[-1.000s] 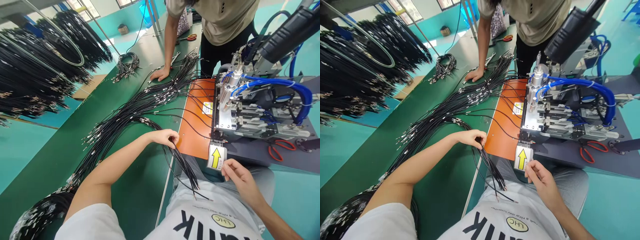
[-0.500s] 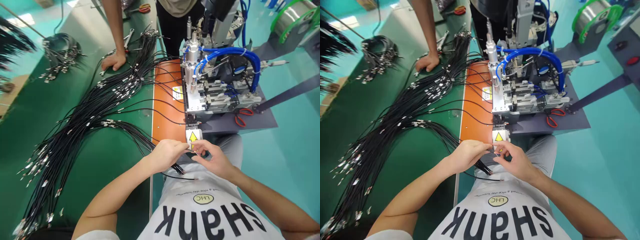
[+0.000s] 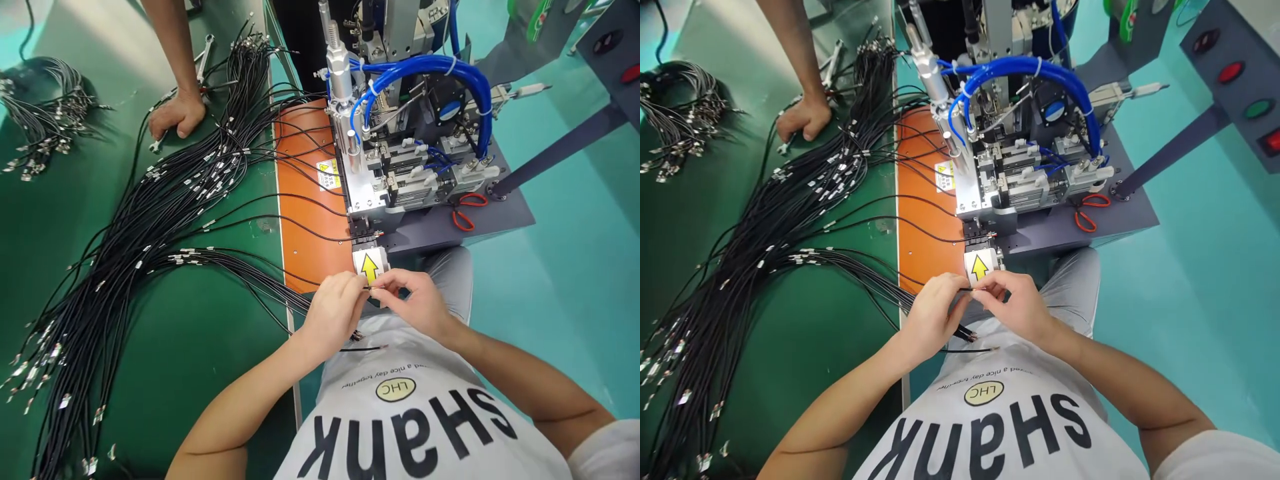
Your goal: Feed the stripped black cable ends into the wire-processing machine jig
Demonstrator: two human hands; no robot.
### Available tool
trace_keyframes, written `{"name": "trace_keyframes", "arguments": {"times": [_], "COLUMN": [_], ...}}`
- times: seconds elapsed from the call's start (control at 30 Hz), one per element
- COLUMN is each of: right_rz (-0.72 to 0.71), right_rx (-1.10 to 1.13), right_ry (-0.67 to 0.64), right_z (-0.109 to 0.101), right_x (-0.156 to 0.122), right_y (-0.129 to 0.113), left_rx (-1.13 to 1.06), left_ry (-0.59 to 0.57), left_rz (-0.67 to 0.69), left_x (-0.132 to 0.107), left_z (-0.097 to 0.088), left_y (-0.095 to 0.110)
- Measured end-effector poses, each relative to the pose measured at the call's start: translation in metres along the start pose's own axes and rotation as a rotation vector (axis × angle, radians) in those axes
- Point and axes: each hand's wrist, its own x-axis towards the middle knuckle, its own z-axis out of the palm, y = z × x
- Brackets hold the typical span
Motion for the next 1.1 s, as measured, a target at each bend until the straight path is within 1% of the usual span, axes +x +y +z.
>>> {"name": "trace_keyframes", "arguments": {"times": [0.1,0.2,0.27,0.33,0.5,0.63,0.73,0.87,0.97,1.1], "right_rz": [0.054,0.133,0.156,0.163,0.175,0.181,0.175,0.157,0.158,0.148], "right_rx": [0.064,0.271,0.375,0.431,0.504,0.514,0.501,0.52,0.581,0.6], "right_ry": [-0.035,-0.115,-0.142,-0.159,-0.169,-0.188,-0.22,-0.216,-0.223,-0.245], "right_z": [-0.009,-0.02,-0.023,-0.022,-0.017,-0.019,-0.019,-0.016,-0.017,-0.022], "right_x": [0.001,0.005,0.01,0.016,0.028,0.035,0.037,0.037,0.041,0.049], "right_y": [0.001,0.004,0.007,0.008,0.009,0.006,0.005,0.006,0.007,0.007], "left_rx": [-0.16,-0.373,-0.44,-0.464,-0.466,-0.424,-0.398,-0.372,-0.295,-0.207], "left_ry": [0.047,0.052,0.051,0.058,0.081,0.103,0.127,0.159,0.191,0.207], "left_rz": [0.025,-0.058,-0.12,-0.154,-0.152,-0.127,-0.125,-0.116,-0.083,-0.047], "left_x": [0.005,0.007,0.008,0.008,0.008,0.008,0.009,0.012,0.013,0.014], "left_z": [0.0,-0.002,-0.003,-0.003,-0.004,-0.005,-0.006,-0.007,-0.007,-0.005], "left_y": [0.0,-0.001,-0.001,-0.001,-0.002,-0.002,-0.001,0.0,0.0,0.0]}}
